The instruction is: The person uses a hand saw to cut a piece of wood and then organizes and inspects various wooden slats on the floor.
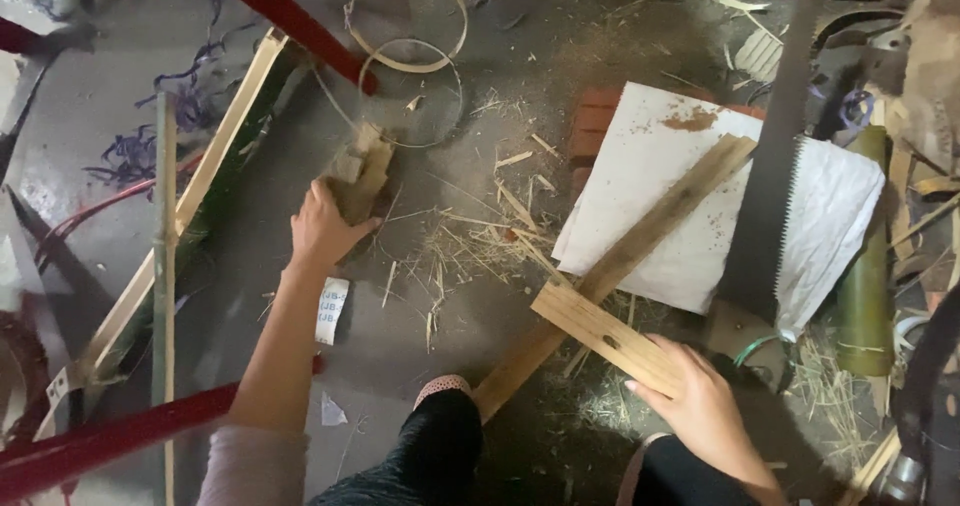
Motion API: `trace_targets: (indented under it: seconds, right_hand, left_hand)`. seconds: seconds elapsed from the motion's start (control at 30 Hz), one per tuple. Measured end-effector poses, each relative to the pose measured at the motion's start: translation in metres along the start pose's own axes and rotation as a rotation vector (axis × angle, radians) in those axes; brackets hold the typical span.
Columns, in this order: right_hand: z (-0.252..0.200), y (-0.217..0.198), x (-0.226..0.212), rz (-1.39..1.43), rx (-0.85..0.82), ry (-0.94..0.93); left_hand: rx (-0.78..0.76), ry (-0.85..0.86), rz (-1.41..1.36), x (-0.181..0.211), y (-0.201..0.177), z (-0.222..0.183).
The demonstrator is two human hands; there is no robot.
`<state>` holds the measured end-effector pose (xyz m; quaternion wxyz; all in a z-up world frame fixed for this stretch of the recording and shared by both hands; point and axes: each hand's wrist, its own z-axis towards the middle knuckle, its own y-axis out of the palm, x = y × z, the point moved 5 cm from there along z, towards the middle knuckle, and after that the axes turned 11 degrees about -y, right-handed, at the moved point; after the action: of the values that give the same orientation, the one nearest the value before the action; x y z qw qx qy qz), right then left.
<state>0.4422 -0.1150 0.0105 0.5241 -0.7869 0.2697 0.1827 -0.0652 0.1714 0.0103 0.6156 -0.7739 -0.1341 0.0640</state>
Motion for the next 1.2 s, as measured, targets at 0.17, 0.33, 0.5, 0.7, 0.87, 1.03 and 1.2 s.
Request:
trace_targets:
  seconds: [0.17, 0.33, 0.5, 0.7, 0.87, 1.03, 1.2]
  right_hand:
    - [0.001, 0.003, 0.001, -0.019, -0.003, 0.021]
    - [-0.004, -0.005, -0.005, 0.041, 0.007, 0.059]
    - [0.0, -0.013, -0.026, 0.262, -0.073, 0.29]
    - [0.052, -0.003, -0.091, 0.969, -0.309, -0.366]
    - [0.088, -0.034, -0.179, 1.028, -0.383, -0.211]
    - [0.098, -0.012, -0.18, 0.914, -0.448, -0.289]
    - [0.091, -0.001, -0.18, 0.888, -0.447, -0.336]
  left_hand:
    - [-0.305, -0.217, -0.203, 0.004, -0.008, -0.005]
    - [-0.15, -0.225, -0.225, 0.003, -0.005, -0.027]
    - [-0.037, -0.27, -0.369, 0.009, -0.033, -0.084]
    - [-0.005, -0.138, -0.733, 0.033, -0.027, -0.127]
    - [0.018, 0.19, -0.799, 0.062, 0.04, -0.119]
    - [0.025, 0.286, -0.996, 0.088, 0.028, -0.126]
    - [-0.023, 0.246, -1.13, 0.076, 0.042, -0.128]
